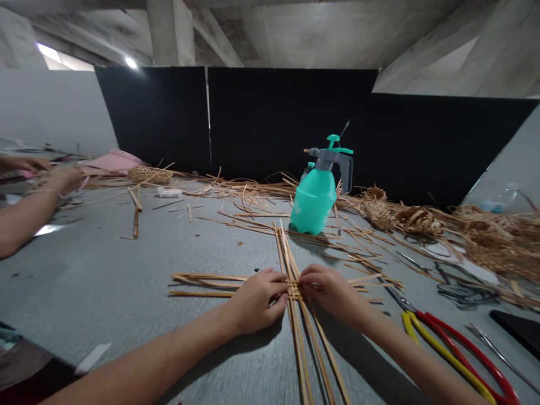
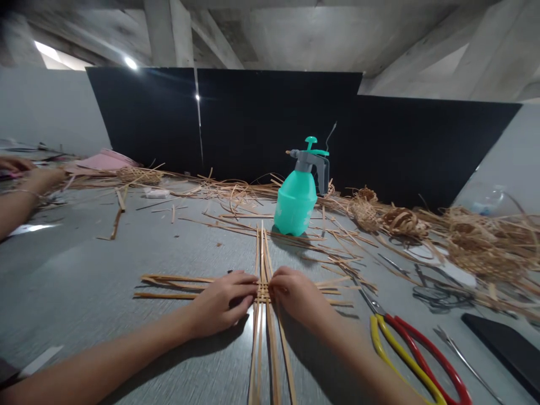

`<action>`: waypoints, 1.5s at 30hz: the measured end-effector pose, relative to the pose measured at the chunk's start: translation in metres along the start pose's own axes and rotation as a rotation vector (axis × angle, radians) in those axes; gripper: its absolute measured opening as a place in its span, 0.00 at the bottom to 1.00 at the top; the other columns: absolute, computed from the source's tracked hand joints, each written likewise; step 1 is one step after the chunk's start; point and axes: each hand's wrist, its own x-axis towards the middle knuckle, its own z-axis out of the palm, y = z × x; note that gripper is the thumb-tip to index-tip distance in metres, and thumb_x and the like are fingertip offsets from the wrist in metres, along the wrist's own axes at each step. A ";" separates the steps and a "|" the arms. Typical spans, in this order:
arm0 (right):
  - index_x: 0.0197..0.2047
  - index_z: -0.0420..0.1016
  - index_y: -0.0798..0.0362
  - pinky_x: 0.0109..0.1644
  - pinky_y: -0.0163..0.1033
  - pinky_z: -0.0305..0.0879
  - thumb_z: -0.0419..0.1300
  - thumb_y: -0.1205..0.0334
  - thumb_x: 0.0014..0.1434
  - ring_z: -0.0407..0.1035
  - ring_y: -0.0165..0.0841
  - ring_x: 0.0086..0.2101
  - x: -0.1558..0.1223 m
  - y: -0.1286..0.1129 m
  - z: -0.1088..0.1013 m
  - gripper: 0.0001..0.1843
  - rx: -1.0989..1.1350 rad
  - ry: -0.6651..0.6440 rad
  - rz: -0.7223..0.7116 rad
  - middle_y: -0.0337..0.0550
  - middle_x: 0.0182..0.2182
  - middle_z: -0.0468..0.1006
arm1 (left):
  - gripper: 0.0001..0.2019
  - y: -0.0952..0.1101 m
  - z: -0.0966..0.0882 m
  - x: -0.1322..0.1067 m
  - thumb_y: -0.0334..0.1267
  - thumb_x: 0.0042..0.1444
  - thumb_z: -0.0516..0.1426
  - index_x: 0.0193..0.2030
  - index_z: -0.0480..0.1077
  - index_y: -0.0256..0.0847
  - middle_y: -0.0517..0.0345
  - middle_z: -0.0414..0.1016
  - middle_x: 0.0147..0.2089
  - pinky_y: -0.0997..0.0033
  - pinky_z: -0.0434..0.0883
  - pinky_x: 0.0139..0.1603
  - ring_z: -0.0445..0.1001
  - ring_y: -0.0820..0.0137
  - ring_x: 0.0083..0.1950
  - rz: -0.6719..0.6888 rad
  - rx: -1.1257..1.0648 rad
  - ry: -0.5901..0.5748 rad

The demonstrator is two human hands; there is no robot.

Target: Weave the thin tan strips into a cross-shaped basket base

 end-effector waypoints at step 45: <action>0.39 0.68 0.52 0.43 0.43 0.60 0.50 0.67 0.59 0.64 0.37 0.40 0.001 0.005 0.024 0.07 -0.189 0.083 0.073 0.46 0.38 0.70 | 0.07 -0.009 0.015 0.016 0.39 0.58 0.54 0.40 0.66 0.39 0.55 0.70 0.46 0.59 0.60 0.52 0.67 0.64 0.49 -0.183 -0.009 0.046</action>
